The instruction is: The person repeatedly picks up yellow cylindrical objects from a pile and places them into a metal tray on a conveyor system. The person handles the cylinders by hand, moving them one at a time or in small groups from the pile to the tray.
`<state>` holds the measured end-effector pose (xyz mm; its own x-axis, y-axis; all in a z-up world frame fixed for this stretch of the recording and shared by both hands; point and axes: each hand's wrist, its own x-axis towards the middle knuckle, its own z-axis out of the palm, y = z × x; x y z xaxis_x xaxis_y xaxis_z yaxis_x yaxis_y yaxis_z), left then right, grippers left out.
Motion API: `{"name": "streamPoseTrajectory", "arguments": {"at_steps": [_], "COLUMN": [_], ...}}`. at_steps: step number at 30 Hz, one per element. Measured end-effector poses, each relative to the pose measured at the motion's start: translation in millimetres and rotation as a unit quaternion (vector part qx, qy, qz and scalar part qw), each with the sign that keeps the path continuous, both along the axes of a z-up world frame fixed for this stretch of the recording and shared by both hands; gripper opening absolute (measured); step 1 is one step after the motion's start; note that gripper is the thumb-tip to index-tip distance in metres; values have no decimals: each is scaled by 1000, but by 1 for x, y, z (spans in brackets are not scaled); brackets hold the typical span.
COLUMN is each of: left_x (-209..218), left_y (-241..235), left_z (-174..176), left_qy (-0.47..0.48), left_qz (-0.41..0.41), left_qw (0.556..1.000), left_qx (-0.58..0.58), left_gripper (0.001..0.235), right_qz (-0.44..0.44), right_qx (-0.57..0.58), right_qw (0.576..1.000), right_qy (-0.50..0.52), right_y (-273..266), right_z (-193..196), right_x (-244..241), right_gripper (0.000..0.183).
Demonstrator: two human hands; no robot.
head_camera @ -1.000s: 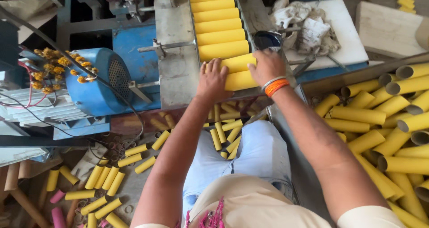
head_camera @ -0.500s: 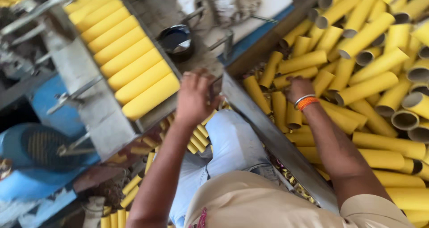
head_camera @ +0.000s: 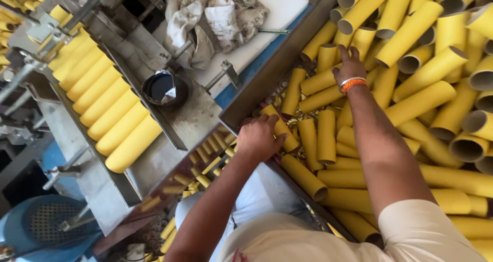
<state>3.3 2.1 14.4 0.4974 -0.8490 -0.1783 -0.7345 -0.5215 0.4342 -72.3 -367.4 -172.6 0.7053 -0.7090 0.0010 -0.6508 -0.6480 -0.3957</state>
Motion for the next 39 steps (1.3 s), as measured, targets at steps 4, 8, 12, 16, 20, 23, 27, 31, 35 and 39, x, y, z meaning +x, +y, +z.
{"name": "streamPoseTrajectory", "arguments": {"at_steps": [4,8,12,16,20,23,27,31,35,39], "left_x": [-1,-2,-1,-3,-2,-2,-1,-12,-7,11], "left_y": [-4,-3,-5,-1,6,16,41,91,150,198], "left_z": [-1,-5,-7,-14,-19,-21,-16,-2,18,29], "left_qy": [-8,24,-10,8,38,56,116,34,-100,-225], "left_qz": [30,46,40,42,38,16,-1,77,134,166], "left_qw": [999,999,999,998,990,978,932,910,896,892], "left_qx": [-24,-10,-31,-44,-132,-198,-344,-407,-412,-356], "left_gripper": [43,47,47,45,53,63,74,74,72,78], "right_qz": [44,47,70,95,144,144,110,145,189,230], "right_qx": [-48,-54,-168,-136,-94,-82,-21,151,335,409], "right_qw": [998,995,976,985,984,976,972,914,799,757], "right_qy": [0,65,118,47,-51,-138,-206,-348,-462,-454], "right_y": [-18,-5,48,72,67,67,69,109,178,256], "right_z": [-26,-60,-76,-67,-33,12,115,206,226,205], "right_x": [42,73,69,24,-17,-36,-60,-62,-6,70], "right_gripper": [69,49,39,43,29,20,22,15,17,21]}}
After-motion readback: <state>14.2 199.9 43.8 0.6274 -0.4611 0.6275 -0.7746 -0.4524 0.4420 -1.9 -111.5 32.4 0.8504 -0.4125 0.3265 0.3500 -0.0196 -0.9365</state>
